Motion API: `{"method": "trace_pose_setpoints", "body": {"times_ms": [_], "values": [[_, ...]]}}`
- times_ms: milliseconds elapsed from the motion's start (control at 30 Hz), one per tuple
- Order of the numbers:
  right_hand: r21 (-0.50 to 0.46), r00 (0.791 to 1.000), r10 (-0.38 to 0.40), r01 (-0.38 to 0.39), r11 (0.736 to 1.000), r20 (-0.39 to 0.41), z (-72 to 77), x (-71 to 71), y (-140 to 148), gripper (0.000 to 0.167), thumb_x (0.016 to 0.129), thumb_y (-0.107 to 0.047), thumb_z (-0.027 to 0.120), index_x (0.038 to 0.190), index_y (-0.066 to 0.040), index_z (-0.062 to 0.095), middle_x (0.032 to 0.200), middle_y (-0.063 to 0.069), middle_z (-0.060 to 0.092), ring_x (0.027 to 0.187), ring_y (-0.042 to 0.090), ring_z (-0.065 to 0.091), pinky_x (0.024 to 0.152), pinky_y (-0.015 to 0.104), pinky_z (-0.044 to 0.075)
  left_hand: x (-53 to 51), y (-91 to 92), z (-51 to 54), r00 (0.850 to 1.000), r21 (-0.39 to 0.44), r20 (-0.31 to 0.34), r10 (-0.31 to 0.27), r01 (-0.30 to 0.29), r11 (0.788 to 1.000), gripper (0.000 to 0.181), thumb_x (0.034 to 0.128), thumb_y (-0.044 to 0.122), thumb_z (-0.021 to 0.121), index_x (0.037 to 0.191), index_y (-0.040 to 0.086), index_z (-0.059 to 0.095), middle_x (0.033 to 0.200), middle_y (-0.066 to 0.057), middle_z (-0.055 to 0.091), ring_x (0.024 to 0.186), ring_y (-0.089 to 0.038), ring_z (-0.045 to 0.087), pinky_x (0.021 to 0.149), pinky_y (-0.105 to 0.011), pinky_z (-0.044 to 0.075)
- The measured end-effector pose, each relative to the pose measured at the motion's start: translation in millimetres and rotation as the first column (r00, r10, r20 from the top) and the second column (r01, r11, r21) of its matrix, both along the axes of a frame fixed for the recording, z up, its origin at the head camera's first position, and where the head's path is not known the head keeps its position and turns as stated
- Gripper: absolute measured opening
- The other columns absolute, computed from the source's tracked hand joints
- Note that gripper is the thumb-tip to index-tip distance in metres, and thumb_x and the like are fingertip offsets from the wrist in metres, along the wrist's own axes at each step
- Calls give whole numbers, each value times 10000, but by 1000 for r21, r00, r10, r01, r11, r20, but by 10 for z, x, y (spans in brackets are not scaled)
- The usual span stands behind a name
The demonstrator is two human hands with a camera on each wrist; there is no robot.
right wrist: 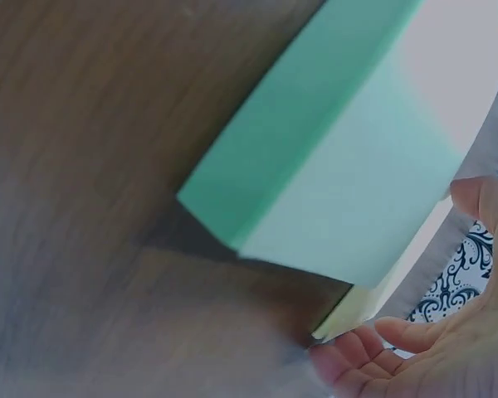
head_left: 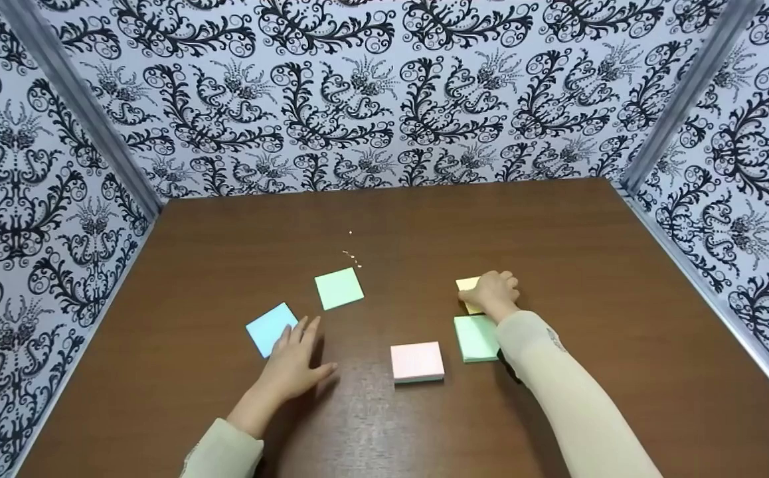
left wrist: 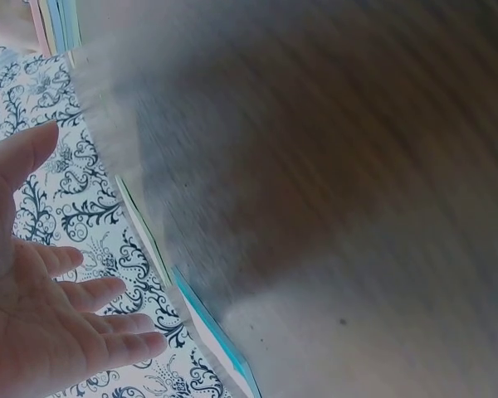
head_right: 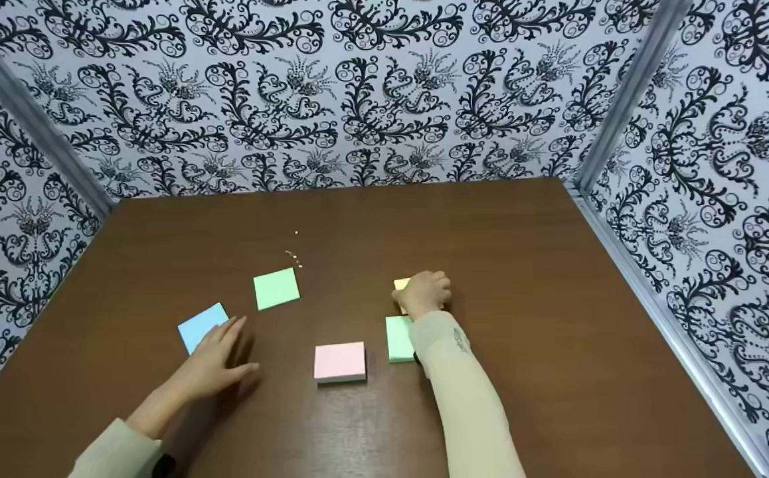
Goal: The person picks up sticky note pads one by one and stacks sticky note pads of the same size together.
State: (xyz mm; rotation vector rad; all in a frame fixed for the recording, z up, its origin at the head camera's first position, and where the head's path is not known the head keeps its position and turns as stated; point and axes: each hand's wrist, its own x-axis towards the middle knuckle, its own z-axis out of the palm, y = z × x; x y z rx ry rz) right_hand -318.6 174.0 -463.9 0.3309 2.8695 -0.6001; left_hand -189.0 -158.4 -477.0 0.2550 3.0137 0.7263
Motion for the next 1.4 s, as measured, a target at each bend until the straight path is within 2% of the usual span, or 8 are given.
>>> {"method": "trace_pose_setpoints", "body": {"times_ms": [267, 433, 633, 767, 867, 1067, 1200, 1400], "values": [[12, 1000, 5, -5, 1000, 24, 12, 18, 55, 721, 791, -414, 630, 1221, 105, 374, 1167, 320, 373, 1063, 423, 359, 875, 499, 356, 14, 6, 21, 1000, -2, 1, -3, 3, 1000, 820, 795, 353, 690, 1422, 25, 277, 1449, -236, 262, 1316, -497, 174, 1041, -605, 170], [34, 999, -1, -1, 999, 51, 18, 9, 74, 745, 813, -414, 595, 1280, 85, 299, 1216, 345, 342, 1101, 446, 336, 921, 524, 324, 19, 11, 25, 1000, -10, 11, -8, 8, 1000, 828, 799, 362, 682, 1433, 36, 261, 1463, -228, 241, 1327, -490, 152, 1044, -604, 162], [-37, 999, -24, 26, 999, 33, 65, 16, 119, 788, 819, -370, 599, 1336, 70, 201, 1211, 335, 296, 1087, 453, 359, 878, 517, 368, 5, 16, 32, 1000, -16, 2, -9, 9, 1000, 829, 797, 361, 684, 1431, 32, 264, 1463, -226, 241, 1326, -488, 157, 1041, -605, 169], [-84, 999, -25, 27, 996, 35, 117, 13, 148, 870, 833, -357, 570, 1407, 64, 72, 1282, 365, 217, 1127, 485, 343, 900, 532, 364, 12, 13, 33, 1000, -13, 5, -8, 8, 1000, 832, 794, 365, 687, 1431, 35, 266, 1462, -227, 242, 1328, -486, 155, 1044, -602, 167], [-84, 999, -19, 22, 996, 37, 140, 3, 160, 888, 841, -358, 550, 1421, 70, 32, 1304, 384, 194, 1142, 502, 338, 916, 542, 356, 21, 6, 27, 1000, -16, 3, -6, 6, 1000, 835, 790, 364, 691, 1430, 34, 268, 1458, -233, 248, 1324, -491, 159, 1045, -600, 168], [-31, 997, 43, -41, 999, 62, 154, 38, 173, 842, 849, -372, 512, 1401, 108, 94, 1278, 401, 288, 1156, 515, 333, 943, 541, 334, 30, -3, 18, 1000, -20, 15, 3, -3, 1000, 835, 795, 362, 685, 1436, 43, 256, 1463, -231, 237, 1327, -490, 148, 1048, -598, 162], [-26, 994, 72, -70, 997, 83, 191, 90, 180, 862, 847, -376, 500, 1405, 115, 63, 1303, 401, 300, 1196, 529, 291, 977, 551, 294, 32, 0, 23, 1000, -19, 14, -3, 3, 1000, 830, 798, 358, 684, 1435, 41, 257, 1463, -228, 238, 1326, -491, 151, 1044, -603, 168], [48, 983, 140, -147, 988, 120, 254, 241, 147, 894, 830, -399, 503, 1410, 121, 62, 1308, 414, 306, 1208, 546, 289, 990, 565, 283, 42, 11, 19, 1000, -20, 11, -5, 5, 1000, 824, 794, 353, 690, 1429, 38, 269, 1455, -234, 248, 1314, -505, 169, 1036, -611, 172]]}}
